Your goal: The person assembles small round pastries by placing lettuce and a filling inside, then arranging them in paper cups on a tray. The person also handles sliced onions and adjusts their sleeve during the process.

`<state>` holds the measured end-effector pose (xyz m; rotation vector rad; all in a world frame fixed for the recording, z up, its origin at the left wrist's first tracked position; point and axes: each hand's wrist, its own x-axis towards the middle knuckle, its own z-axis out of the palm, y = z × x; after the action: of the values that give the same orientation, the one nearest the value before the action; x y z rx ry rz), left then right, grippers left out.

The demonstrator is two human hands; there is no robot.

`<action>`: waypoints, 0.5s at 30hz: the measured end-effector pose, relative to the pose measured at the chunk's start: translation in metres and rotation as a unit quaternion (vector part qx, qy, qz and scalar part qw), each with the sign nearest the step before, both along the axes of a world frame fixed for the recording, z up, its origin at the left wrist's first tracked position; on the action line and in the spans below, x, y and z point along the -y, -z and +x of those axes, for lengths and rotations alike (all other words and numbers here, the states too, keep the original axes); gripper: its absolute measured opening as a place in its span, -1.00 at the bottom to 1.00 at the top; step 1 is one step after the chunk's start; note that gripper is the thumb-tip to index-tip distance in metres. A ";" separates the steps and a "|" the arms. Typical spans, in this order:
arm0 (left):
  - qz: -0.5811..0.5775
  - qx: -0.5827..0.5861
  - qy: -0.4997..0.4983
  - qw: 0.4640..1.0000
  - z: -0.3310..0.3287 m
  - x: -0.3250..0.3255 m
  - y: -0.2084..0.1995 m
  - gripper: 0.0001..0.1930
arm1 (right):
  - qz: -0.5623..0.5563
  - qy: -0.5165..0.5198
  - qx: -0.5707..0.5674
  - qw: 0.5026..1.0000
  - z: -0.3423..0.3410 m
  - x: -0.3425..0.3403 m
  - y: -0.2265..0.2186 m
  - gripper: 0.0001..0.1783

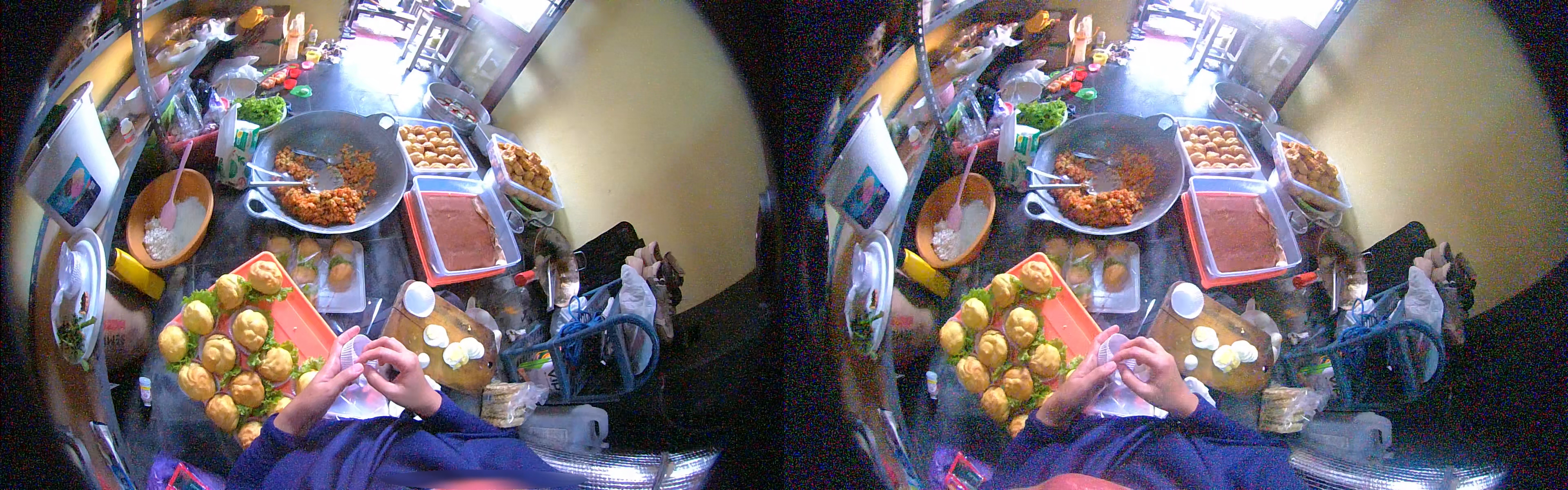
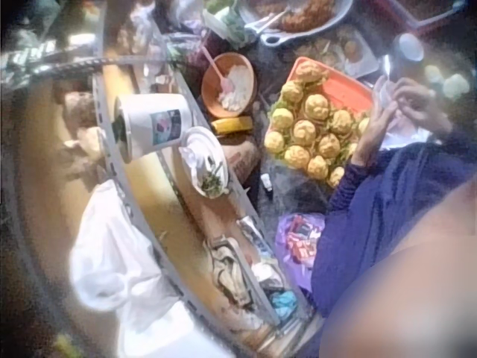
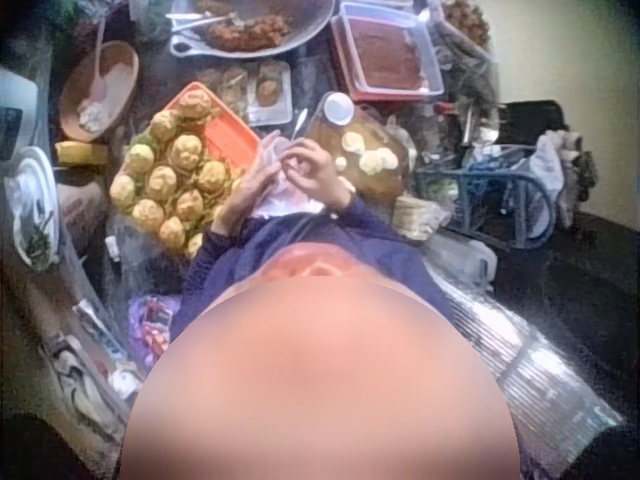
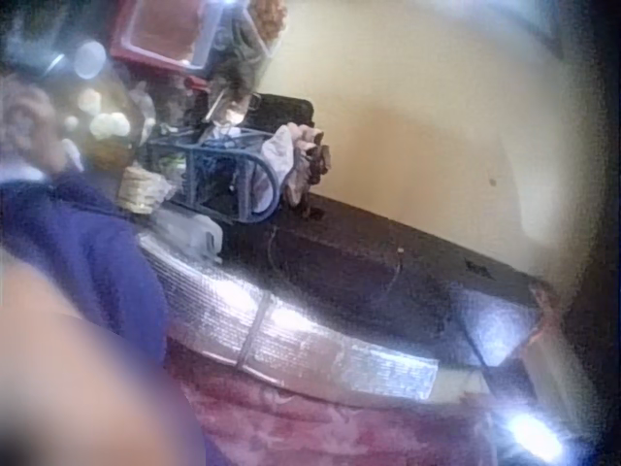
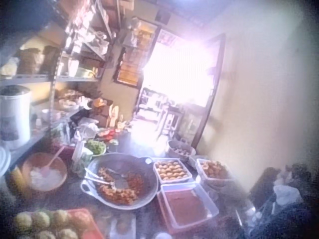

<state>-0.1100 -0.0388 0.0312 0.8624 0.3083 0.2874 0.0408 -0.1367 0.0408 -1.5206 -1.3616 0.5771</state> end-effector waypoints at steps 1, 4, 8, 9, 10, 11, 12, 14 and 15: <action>0.012 -0.010 -0.002 1.000 0.001 0.000 0.002 -0.29 | 0.000 0.003 0.006 1.000 -0.001 0.000 -0.002 -0.79; 0.041 -0.004 -0.019 0.999 0.003 0.002 0.009 -0.29 | -0.042 0.023 -0.026 0.999 -0.004 0.002 -0.005 -0.79; 0.057 -0.009 -0.030 0.998 0.003 0.006 0.017 -0.27 | -0.129 0.071 -0.094 0.985 -0.009 0.009 0.001 -0.79; 0.078 -0.011 -0.028 0.997 0.004 0.006 0.018 -0.27 | -0.132 0.070 -0.149 0.977 -0.011 0.008 0.004 -0.79; 0.092 -0.009 -0.024 0.995 0.004 0.006 0.019 -0.27 | -0.139 0.074 -0.206 0.966 -0.013 0.008 0.008 -0.79; 0.089 -0.018 -0.021 0.996 0.004 0.007 0.020 -0.26 | -0.144 0.081 -0.262 0.951 -0.015 0.007 0.012 -0.79; 0.107 -0.033 -0.021 0.993 0.004 0.007 0.020 -0.26 | -0.103 0.072 -0.332 0.935 -0.017 0.006 0.014 -0.75; 0.086 -0.037 -0.021 0.995 0.004 0.008 0.018 -0.27 | -0.141 0.095 -0.301 0.938 -0.019 0.009 0.014 -0.64; 0.095 -0.036 -0.028 0.994 0.005 0.008 0.018 -0.27 | -0.136 0.099 -0.321 0.932 -0.020 0.011 0.012 -0.62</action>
<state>-0.1053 -0.0470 0.0136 1.0532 0.3763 0.3428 0.0213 -0.1478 0.0287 -1.4730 -0.6365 1.0540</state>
